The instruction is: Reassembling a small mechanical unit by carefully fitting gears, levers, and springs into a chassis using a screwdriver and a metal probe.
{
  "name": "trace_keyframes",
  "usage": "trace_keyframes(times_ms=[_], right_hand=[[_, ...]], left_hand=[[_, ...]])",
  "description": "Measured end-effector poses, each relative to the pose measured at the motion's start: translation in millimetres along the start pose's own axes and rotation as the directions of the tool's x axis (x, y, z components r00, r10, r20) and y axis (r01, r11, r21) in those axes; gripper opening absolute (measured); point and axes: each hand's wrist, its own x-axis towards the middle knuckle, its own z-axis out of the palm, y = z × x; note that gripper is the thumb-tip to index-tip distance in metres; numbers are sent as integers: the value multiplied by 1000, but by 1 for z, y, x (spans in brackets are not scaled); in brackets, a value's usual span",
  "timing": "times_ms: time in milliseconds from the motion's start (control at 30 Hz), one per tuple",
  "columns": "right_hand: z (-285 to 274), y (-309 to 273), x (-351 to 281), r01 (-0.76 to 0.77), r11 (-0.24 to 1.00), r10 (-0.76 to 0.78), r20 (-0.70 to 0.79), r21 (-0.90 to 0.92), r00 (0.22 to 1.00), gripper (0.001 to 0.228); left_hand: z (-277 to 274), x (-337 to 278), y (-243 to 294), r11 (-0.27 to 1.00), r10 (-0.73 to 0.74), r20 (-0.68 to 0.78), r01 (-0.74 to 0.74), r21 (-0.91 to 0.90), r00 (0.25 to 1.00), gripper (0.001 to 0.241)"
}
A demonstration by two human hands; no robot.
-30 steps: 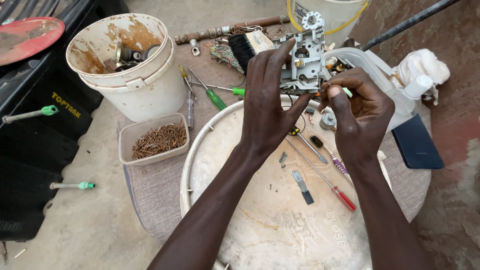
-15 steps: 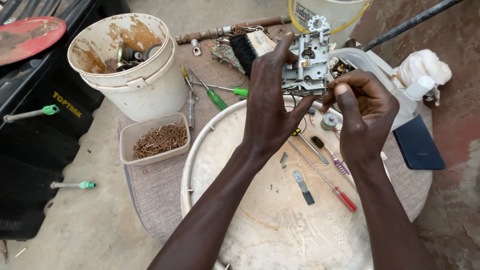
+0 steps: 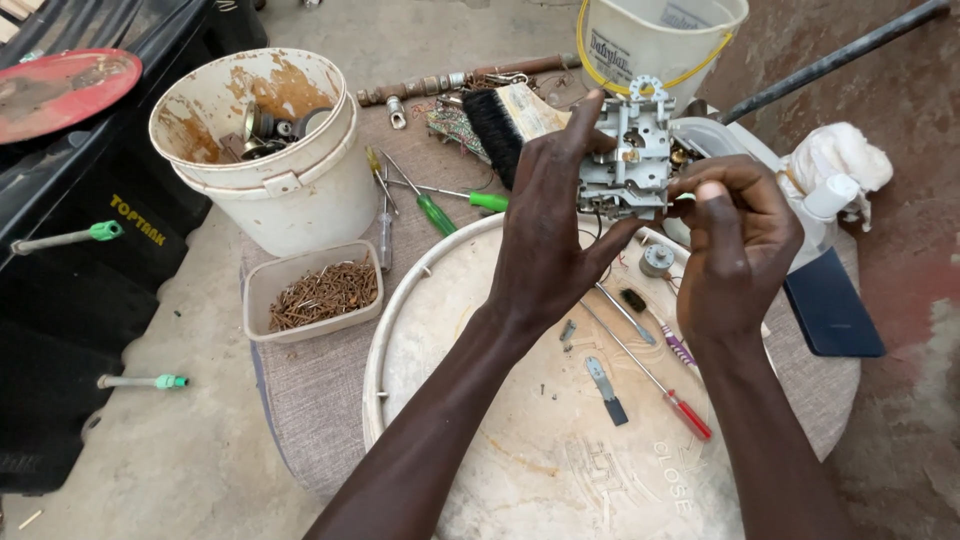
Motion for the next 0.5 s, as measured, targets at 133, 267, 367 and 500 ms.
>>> trace_keyframes(times_ms=[133, 267, 367, 500], right_hand=[[-3, 10, 3, -138, 977, 156, -101, 161, 983, 4], [-9, 19, 7, -300, 908, 335, -76, 292, 939, 5], [-8, 16, 7, -383, 864, 419, -47, 326, 907, 9], [-10, 21, 5, -366, 888, 398, -67, 279, 915, 17]], left_hand=[[-3, 1, 7, 998, 24, 17, -23, -61, 1000, 96], [-3, 3, 10, 995, 26, 88, -17, -102, 996, 95], [-2, 2, 5, 996, 42, 95, -34, -84, 995, 98], [-5, 6, 10, 986, 28, 41, -21, -168, 999, 96]])
